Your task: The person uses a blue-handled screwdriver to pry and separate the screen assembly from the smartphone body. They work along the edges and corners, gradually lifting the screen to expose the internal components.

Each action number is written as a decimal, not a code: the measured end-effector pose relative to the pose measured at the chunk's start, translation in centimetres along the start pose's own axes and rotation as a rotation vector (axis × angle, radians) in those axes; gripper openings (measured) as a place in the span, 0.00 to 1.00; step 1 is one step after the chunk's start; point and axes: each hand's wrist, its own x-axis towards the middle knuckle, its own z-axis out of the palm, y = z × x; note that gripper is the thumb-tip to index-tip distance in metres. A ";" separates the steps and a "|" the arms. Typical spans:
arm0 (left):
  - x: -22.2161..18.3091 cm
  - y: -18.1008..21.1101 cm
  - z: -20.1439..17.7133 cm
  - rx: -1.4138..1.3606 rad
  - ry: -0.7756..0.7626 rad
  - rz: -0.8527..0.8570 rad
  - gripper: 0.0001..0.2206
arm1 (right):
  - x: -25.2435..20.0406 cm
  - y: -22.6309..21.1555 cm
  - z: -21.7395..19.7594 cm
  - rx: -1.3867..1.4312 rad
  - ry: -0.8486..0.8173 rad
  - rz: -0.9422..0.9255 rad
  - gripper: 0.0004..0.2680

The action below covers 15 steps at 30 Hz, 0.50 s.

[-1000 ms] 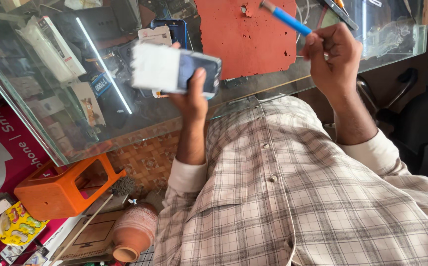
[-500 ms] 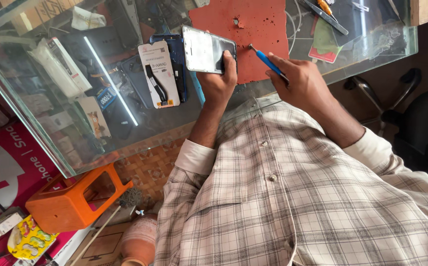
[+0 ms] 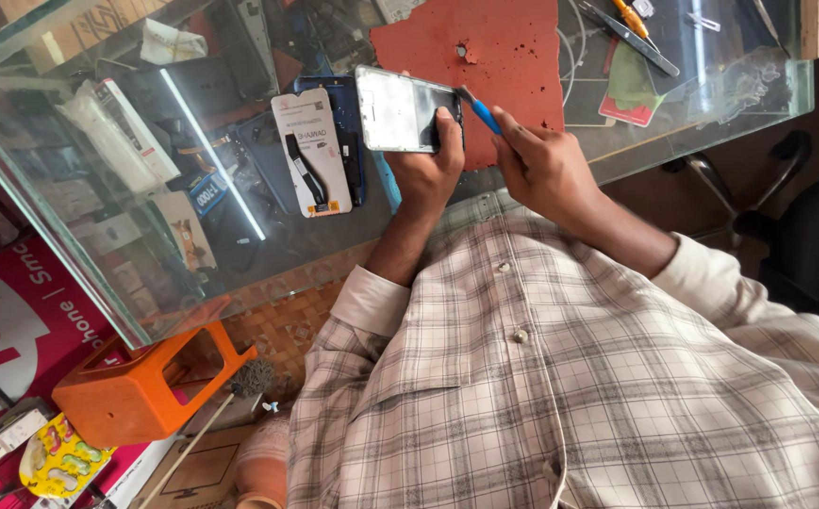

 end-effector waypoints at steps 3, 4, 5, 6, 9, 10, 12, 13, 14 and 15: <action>0.0 0.0 0.0 0.004 0.032 0.048 0.23 | 0.1 -0.4 0.3 -0.064 -0.033 -0.010 0.13; 0.0 0.0 0.1 -0.001 0.055 0.098 0.23 | 0.2 -0.5 0.3 -0.079 -0.060 0.002 0.13; 0.0 0.1 0.1 -0.005 0.044 0.077 0.23 | 0.3 -0.6 0.3 -0.095 -0.087 0.013 0.13; 0.0 0.0 0.1 -0.013 0.031 0.056 0.22 | 0.3 -0.6 0.3 -0.087 -0.063 0.014 0.13; -0.2 -0.1 0.1 -0.049 -0.007 -0.020 0.23 | 0.1 -0.5 0.2 -0.086 -0.019 -0.004 0.14; -0.2 -0.1 -0.1 -0.058 -0.015 -0.048 0.23 | 0.0 -0.6 0.2 -0.096 -0.026 -0.026 0.14; -0.2 -0.1 0.0 -0.004 0.028 0.050 0.23 | 0.1 -0.7 0.4 -0.111 -0.050 -0.039 0.15; -0.2 -0.1 0.1 0.023 0.049 0.102 0.22 | 0.1 -0.7 0.4 -0.116 -0.065 -0.030 0.15; -0.3 -0.1 0.1 0.029 0.045 0.112 0.22 | -0.1 -0.7 0.5 -0.121 -0.084 -0.017 0.14; -0.3 -0.1 0.0 0.036 0.042 0.123 0.22 | -0.3 -0.7 0.6 -0.130 -0.057 -0.011 0.14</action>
